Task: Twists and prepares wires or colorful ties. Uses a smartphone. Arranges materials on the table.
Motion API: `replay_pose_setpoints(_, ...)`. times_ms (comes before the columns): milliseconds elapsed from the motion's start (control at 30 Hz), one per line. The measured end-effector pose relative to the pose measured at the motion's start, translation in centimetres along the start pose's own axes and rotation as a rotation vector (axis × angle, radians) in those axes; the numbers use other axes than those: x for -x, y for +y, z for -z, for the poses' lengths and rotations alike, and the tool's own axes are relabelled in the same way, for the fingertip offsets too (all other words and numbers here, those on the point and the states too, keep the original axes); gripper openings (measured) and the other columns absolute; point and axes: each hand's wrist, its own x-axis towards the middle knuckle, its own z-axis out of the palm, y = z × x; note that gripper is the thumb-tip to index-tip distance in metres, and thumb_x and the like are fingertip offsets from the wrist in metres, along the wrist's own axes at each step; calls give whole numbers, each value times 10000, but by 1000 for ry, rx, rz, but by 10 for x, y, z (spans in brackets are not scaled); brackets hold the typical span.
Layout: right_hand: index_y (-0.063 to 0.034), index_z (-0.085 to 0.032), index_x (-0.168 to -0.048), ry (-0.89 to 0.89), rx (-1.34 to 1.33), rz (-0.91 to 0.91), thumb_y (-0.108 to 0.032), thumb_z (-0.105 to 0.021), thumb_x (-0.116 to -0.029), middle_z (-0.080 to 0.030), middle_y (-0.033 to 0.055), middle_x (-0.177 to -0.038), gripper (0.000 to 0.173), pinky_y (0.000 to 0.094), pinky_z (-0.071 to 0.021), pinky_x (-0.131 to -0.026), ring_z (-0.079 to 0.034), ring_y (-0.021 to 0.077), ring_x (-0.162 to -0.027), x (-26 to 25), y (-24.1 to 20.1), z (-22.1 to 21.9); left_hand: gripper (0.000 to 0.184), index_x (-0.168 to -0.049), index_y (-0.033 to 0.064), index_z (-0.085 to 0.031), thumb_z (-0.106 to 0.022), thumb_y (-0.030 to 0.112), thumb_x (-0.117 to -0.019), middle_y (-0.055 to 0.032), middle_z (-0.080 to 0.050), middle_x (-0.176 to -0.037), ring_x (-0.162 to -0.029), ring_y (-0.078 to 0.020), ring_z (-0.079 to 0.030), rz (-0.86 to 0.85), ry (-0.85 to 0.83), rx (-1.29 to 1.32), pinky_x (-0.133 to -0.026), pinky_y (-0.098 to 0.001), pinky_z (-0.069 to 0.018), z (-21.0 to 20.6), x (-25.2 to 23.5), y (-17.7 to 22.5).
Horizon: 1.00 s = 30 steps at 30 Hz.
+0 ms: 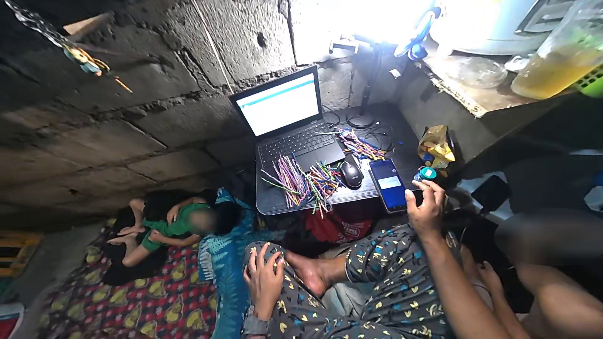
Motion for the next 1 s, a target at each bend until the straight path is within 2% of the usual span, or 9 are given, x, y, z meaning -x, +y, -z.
replay_pose_setpoints(167, 13, -679, -1254, -5, -4, 0, -323, -533, -1011, -581, 297, -1359, 440, 600, -386, -1087, -529, 497, -1277, 0, -1, 0, 279, -1117, 207, -788, -586, 333, -972, -92, -548, -1501, -1459, -461, -355, -10, 12, -6, -1087, -730, -252, 0, 0, 1)
replay_pose_setpoints(300, -12, -725, -1197, 45, 1, 61, -292, -537, -1001, -652, 269, -1289, 390, 616, -412, -1094, -592, 504, -1221, -2, 5, -6, 289, -1138, 205, -782, -581, 338, -977, -100, -540, -1507, -1462, -469, -347, -10, -1, 0, -1093, -736, -247, 1, 0, 0)
replay_pose_setpoints(567, -14, -727, -1197, 21, 4, 45, -275, -533, -1003, -655, 274, -1277, 379, 623, -399, -1093, -588, 516, -1211, -2, -4, -2, 283, -1131, 207, -783, -580, 329, -976, -94, -540, -1509, -1463, -464, -348, 1, -3, -5, -1093, -733, -244, 1, 0, 1)
replay_pose_setpoints(767, -66, -741, -1191, 48, 45, 69, -324, -537, -1009, -665, 234, -1282, 376, 598, -426, -1072, -607, 473, -1201, -1, 14, -12, 283, -1133, 209, -782, -578, 330, -978, -86, -535, -1514, -1467, -459, -342, -2, -5, 3, -1101, -725, -243, -2, 0, -2)
replay_pose_setpoints(1000, -44, -738, -1184, 28, 12, 27, -302, -527, -1004, -638, 269, -1310, 379, 621, -391, -1098, -584, 502, -1223, -1, 4, -8, 278, -1140, 217, -781, -592, 343, -981, -89, -532, -1517, -1470, -456, -339, 3, -25, 30, -1111, -722, -236, 2, -3, -5)
